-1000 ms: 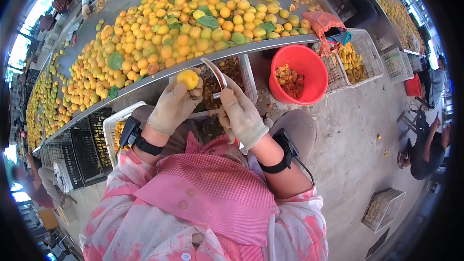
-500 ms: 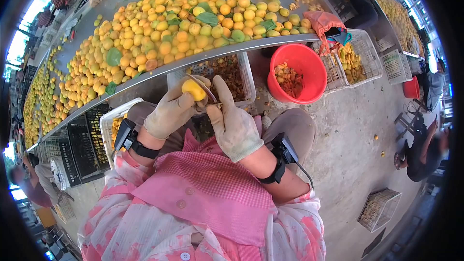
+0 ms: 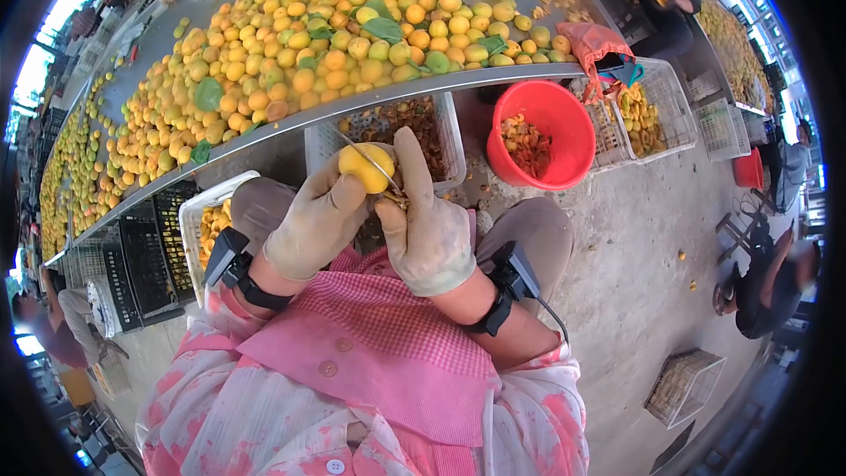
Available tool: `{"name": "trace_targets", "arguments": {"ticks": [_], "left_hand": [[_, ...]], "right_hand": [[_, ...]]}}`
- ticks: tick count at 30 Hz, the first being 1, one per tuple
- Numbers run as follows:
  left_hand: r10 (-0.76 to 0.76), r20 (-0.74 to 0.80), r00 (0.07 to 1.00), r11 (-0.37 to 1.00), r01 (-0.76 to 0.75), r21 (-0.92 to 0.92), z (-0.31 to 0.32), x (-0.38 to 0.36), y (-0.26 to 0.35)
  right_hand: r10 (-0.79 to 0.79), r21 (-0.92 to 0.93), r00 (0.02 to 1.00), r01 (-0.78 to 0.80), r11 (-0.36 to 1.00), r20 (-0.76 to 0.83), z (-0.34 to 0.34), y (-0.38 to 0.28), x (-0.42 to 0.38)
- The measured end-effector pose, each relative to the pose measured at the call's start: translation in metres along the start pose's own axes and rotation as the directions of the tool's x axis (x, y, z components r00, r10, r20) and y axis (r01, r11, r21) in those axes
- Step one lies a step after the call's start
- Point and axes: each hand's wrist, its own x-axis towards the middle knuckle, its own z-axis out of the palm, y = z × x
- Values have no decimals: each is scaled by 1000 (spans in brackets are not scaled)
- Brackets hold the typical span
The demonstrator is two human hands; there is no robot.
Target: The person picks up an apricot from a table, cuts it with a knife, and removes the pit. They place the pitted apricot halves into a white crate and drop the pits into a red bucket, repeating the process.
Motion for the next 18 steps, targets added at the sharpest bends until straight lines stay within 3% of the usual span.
{"name": "trace_targets", "arguments": {"ticks": [1,2,4,5,7,8,10,11,13,14,16,17,18], "left_hand": [[36,25,999,990,-39,132,0,-1,5],[37,24,999,990,-40,132,3,-2,14],[88,75,993,821,-115,560,7,-1,32],[89,72,993,823,-114,557,2,0,33],[61,188,980,591,-187,785,-9,5,32],[63,186,980,590,-187,785,-9,4,29],[-19,20,1000,939,11,342,-2,4,19],[-20,21,1000,939,11,344,2,2,14],[-23,-73,997,1000,21,-22,7,0,5],[-23,-73,997,999,21,-25,9,-1,6],[71,-45,996,964,-57,259,12,-4,13],[74,-49,996,964,-59,258,12,-5,19],[124,-8,992,821,-98,562,10,-5,28]], "right_hand": [[-2,1,1000,2,1000,2,-3,0,0],[-13,1,999,13,1000,49,-6,0,1],[-24,1,995,24,1000,98,-10,0,1],[-19,-46,992,25,999,126,-11,1,3],[-14,-92,988,29,995,154,-12,0,4],[41,-21,985,-38,999,169,-12,-2,3],[90,52,978,-102,993,189,-8,-2,4],[33,51,994,-39,998,108,-3,0,4],[-23,41,999,22,999,22,3,4,4],[-65,35,998,65,997,-9,4,5,4],[-112,27,993,113,993,-32,2,5,5],[-92,26,996,92,995,20,-2,3,6],[-81,26,996,80,996,47,-4,4,6]]}}
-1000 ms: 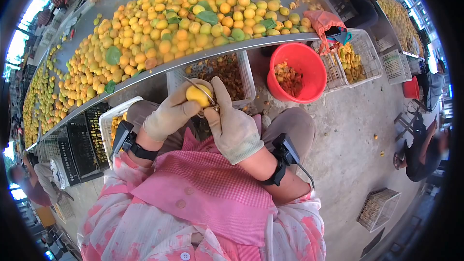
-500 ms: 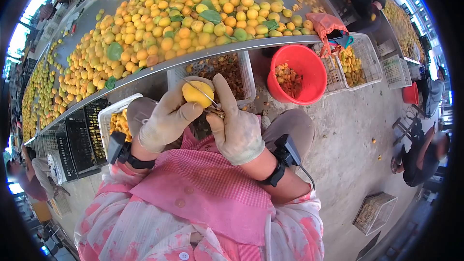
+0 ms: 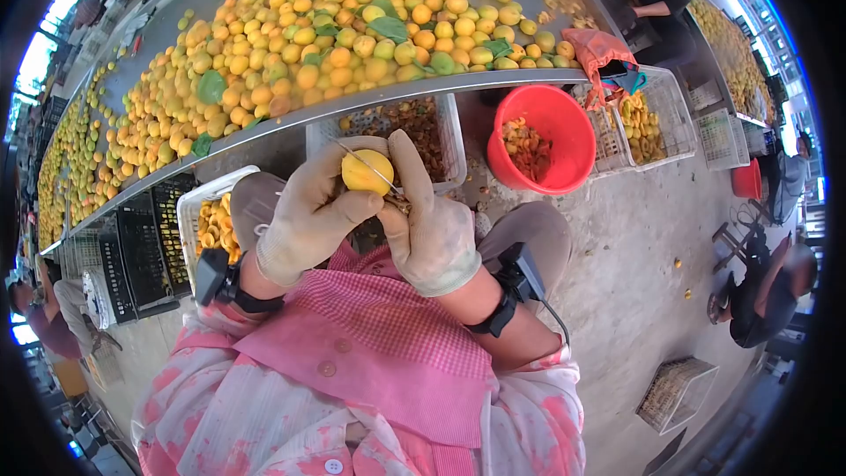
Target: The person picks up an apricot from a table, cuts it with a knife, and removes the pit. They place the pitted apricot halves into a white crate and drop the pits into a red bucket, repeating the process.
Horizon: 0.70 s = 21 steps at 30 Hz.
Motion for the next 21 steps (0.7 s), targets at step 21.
{"name": "trace_targets", "arguments": {"ticks": [21], "left_hand": [[75,-170,983,994,-86,-60,13,-1,-1]], "right_hand": [[2,-94,1000,1,996,26,0,-6,10]]}}
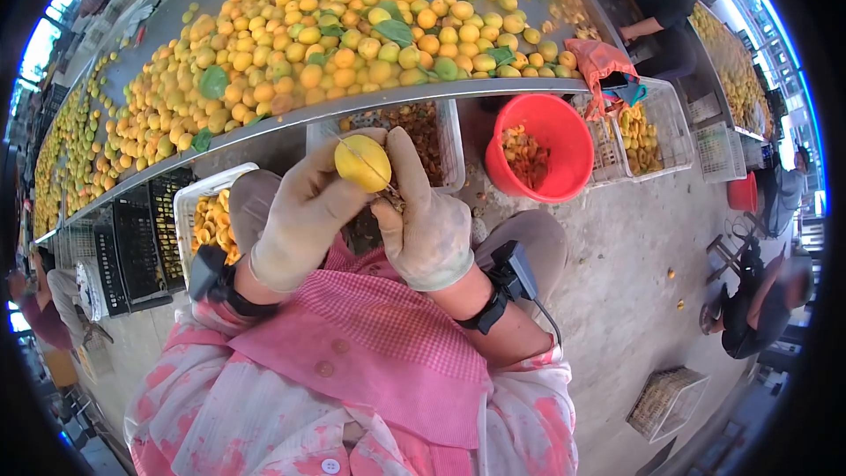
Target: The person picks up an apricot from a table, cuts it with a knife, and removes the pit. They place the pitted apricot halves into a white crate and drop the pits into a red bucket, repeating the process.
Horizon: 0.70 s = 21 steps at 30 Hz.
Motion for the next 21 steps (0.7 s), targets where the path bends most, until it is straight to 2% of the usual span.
{"name": "trace_targets", "arguments": {"ticks": [1,5,8,9,10,11,13,14,16,19,20,21], "left_hand": [[-180,15,984,863,165,-478,2,-2,-5],[-267,93,959,801,274,-532,-5,-1,-8],[-237,73,969,871,245,-425,-3,-1,-4],[-127,10,992,986,127,-104,-4,-1,-3],[-2,-11,1000,973,5,233,-5,-2,-1],[-4,-8,1000,973,6,230,-3,-2,-1],[-91,-71,993,996,91,-10,1,-1,1],[-88,-74,993,996,87,-11,2,0,2],[-270,4,963,900,254,-354,3,-3,7],[-320,2,947,907,307,-289,2,-6,9],[-321,1,947,906,308,-290,1,-5,8],[-151,-68,986,987,154,41,-1,-4,8]], "right_hand": [[-6,-7,1000,6,1000,-11,3,1,0],[-8,-10,996,7,1000,-83,12,6,-4],[-2,-35,998,-1,999,-66,6,2,-5],[8,-50,999,-10,999,-48,4,0,-3],[17,-65,999,-19,998,-29,2,-2,-2],[23,-73,1000,-23,997,-12,1,-4,1],[23,-85,1000,-22,996,8,2,-2,2],[-4,-74,1000,2,997,-21,6,3,1],[-34,-59,998,31,998,-45,11,6,1],[-65,-48,993,60,997,-96,11,4,0],[-64,-52,995,60,997,-70,9,1,1],[-61,-56,996,58,997,-58,7,0,1]]}}
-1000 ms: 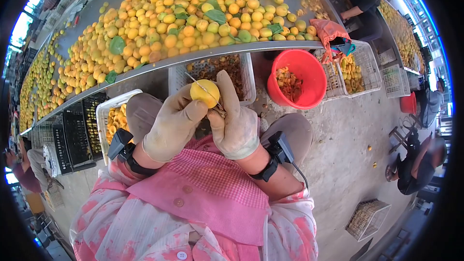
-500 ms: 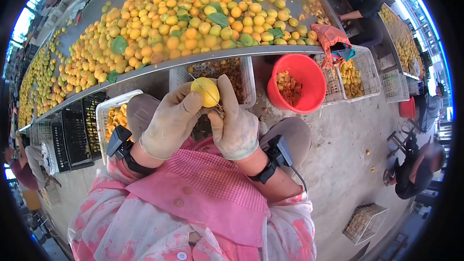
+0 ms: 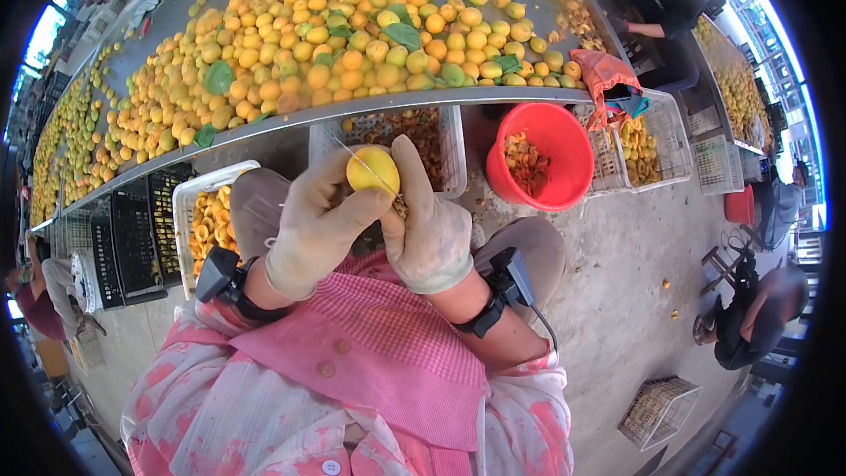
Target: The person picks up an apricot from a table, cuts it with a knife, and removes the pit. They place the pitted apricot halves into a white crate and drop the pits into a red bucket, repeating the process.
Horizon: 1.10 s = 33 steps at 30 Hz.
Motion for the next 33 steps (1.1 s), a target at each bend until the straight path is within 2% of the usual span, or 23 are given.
{"name": "trace_targets", "arguments": {"ticks": [1,2,4,5,6,7,8,9,10,14,15,16,19,20,22,23,25,26,28,29,31,32,33], "left_hand": [[185,-14,983,931,-171,323,-2,2,0],[185,-11,983,931,-172,321,-5,4,3],[423,199,884,638,-447,627,-11,7,7],[423,195,885,640,-444,627,-9,5,5],[303,78,950,854,-307,420,-5,3,1],[148,2,989,975,-146,165,-2,2,-3],[149,1,989,975,-147,166,0,1,-4],[3,-2,1000,992,-3,-128,2,0,-5],[-139,37,990,902,142,-408,2,-1,-6],[-137,64,988,937,150,-316,-3,-1,-3],[29,5,1000,999,-29,-18,-6,-2,-5],[204,0,979,938,-195,287,-7,-2,-7],[142,-50,989,989,-140,55,-3,0,-12],[142,-50,989,989,-140,56,-2,0,-11],[-40,54,998,884,61,-464,0,-1,-9],[-40,52,998,884,60,-464,0,-1,-12],[-201,80,976,795,211,-568,-2,0,-19],[-201,79,976,796,210,-568,-4,0,-17],[-84,50,995,945,96,-313,-7,0,-7],[-85,53,995,945,97,-312,-9,-1,-7],[47,1,999,998,-47,40,-11,-2,-10],[46,2,999,998,-46,39,-8,-3,-9],[50,-7,999,981,-50,-188,-3,-6,-8]], "right_hand": [[2,-3,1000,-2,1000,13,-1,-1,0],[7,-8,999,-7,1000,32,-2,0,1],[11,-13,998,-10,1000,57,-2,1,1],[3,-4,999,-3,1000,54,-2,1,1],[-1,0,999,1,1000,54,-2,1,1],[-5,5,999,5,1000,53,-1,2,1],[3,38,999,-4,999,48,0,3,1],[7,54,999,-10,998,45,0,2,1],[12,71,999,-15,997,42,0,2,1],[35,33,999,-36,999,28,1,0,-2],[36,55,999,-37,998,24,1,-1,-2],[36,77,999,-37,996,19,0,-1,-1],[62,50,995,-66,997,76,-3,-2,0],[58,63,996,-62,996,64,-1,-1,-1],[52,78,997,-56,995,54,3,1,-3],[51,73,998,-54,996,40,6,1,-4],[51,68,998,-53,996,25,7,0,-6],[60,61,998,-62,996,36,7,1,-6],[69,53,997,-72,996,46,6,0,-7],[62,41,997,-64,997,50,5,-1,-6],[58,26,997,-60,998,53,2,-5,-3],[48,24,997,-50,998,59,0,-6,-2],[42,23,997,-43,999,62,-1,-7,-1]]}}
